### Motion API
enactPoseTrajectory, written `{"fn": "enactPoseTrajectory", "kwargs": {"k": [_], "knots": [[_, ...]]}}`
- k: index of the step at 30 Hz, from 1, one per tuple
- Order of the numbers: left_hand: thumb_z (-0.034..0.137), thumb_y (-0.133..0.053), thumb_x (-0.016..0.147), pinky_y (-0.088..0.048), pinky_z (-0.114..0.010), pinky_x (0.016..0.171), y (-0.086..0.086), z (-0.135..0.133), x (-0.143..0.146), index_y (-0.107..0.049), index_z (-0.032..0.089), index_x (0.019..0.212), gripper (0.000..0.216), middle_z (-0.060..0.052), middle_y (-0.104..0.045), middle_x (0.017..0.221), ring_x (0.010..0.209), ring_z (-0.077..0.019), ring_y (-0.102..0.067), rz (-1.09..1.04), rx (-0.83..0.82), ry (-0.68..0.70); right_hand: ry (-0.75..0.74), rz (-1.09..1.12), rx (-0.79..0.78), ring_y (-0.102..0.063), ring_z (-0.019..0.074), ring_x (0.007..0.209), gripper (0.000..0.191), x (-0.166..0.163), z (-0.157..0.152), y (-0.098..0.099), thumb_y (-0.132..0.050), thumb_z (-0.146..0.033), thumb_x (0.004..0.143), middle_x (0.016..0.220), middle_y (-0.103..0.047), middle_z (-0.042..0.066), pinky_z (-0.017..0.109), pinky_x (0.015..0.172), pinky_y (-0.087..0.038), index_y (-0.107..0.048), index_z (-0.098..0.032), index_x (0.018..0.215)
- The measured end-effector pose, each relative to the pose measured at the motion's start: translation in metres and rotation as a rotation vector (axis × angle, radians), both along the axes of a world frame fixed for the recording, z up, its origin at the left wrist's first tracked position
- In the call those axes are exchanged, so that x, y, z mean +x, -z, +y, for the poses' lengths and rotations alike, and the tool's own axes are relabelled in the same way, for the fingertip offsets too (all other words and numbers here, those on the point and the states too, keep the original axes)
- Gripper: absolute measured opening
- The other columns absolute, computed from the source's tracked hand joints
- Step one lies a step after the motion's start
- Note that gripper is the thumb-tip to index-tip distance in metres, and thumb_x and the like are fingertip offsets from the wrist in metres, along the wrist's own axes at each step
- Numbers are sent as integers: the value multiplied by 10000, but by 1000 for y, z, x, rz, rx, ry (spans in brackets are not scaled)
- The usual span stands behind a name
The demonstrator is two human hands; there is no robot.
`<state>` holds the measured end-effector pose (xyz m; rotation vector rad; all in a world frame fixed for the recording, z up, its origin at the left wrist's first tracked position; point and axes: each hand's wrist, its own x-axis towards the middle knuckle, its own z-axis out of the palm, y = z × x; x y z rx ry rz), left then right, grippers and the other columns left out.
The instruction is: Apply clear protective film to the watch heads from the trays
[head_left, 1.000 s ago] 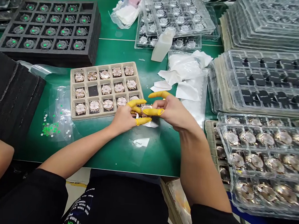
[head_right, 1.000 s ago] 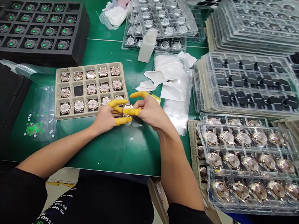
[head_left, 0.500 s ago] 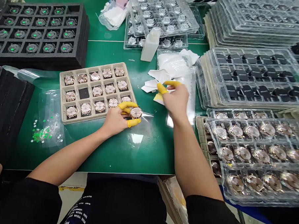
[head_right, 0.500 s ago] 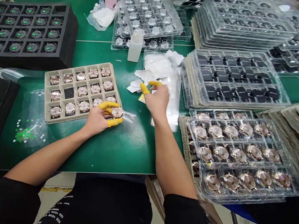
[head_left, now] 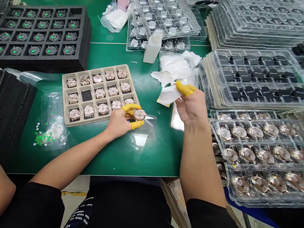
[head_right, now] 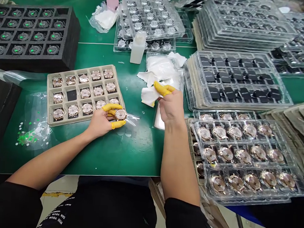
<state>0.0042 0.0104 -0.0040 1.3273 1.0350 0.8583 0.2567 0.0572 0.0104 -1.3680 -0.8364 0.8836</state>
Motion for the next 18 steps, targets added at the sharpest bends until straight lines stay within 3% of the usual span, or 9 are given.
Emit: {"fn": "enactPoseTrajectory", "kwargs": {"k": [4, 7, 12, 14, 16, 18], "knots": [[257, -908, 652, -670, -335, 931, 0, 1, 0, -750, 184, 1174, 550, -44, -820, 964, 903, -174, -793, -4, -5, 1, 35, -92, 122, -682, 275, 1013, 538, -4, 4, 5, -756, -721, 694, 1042, -654, 78, 405, 744, -537, -672, -252, 943], [246, -897, 658, -671, -321, 907, 0, 1, 0, -748, 183, 1180, 547, -44, -819, 967, 880, -164, -788, -9, 2, 8, -23, -55, 91, -667, 253, 932, 566, -13, 5, 4, -762, -764, 695, 945, -621, 50, 380, 717, -510, -631, -272, 944], [258, -884, 677, -667, -304, 872, 2, 2, 1, -751, 180, 1180, 526, -32, -811, 932, 828, -148, -770, 30, 54, 15, -109, -76, 181, -576, 195, 927, 446, -20, 46, -15, -838, -582, 733, 972, -623, 24, 342, 776, -457, -570, -302, 954], [255, -876, 685, -667, -298, 868, 3, 2, 1, -751, 181, 1178, 514, -23, -810, 921, 819, -144, -772, 35, 66, 20, -50, -248, 181, -515, 169, 884, 281, -17, 80, -29, -791, -413, 815, 951, -608, 32, 338, 825, -429, -574, -279, 933], [247, -867, 690, -670, -296, 864, 4, 2, 1, -750, 184, 1176, 504, -16, -813, 921, 817, -145, -777, 28, 68, 25, 27, -605, 133, -454, 158, 862, 139, -13, 117, -44, -700, -219, 875, 939, -593, 49, 350, 882, -390, -567, -255, 853], [248, -864, 693, -672, -301, 872, 5, 1, 1, -750, 189, 1176, 500, -14, -819, 932, 832, -152, -783, 30, 73, 27, -2, -968, 115, -418, 152, 868, 237, -8, 148, -58, -603, -77, 896, 1013, -600, 74, 372, 925, -359, -503, -258, 780]]}}
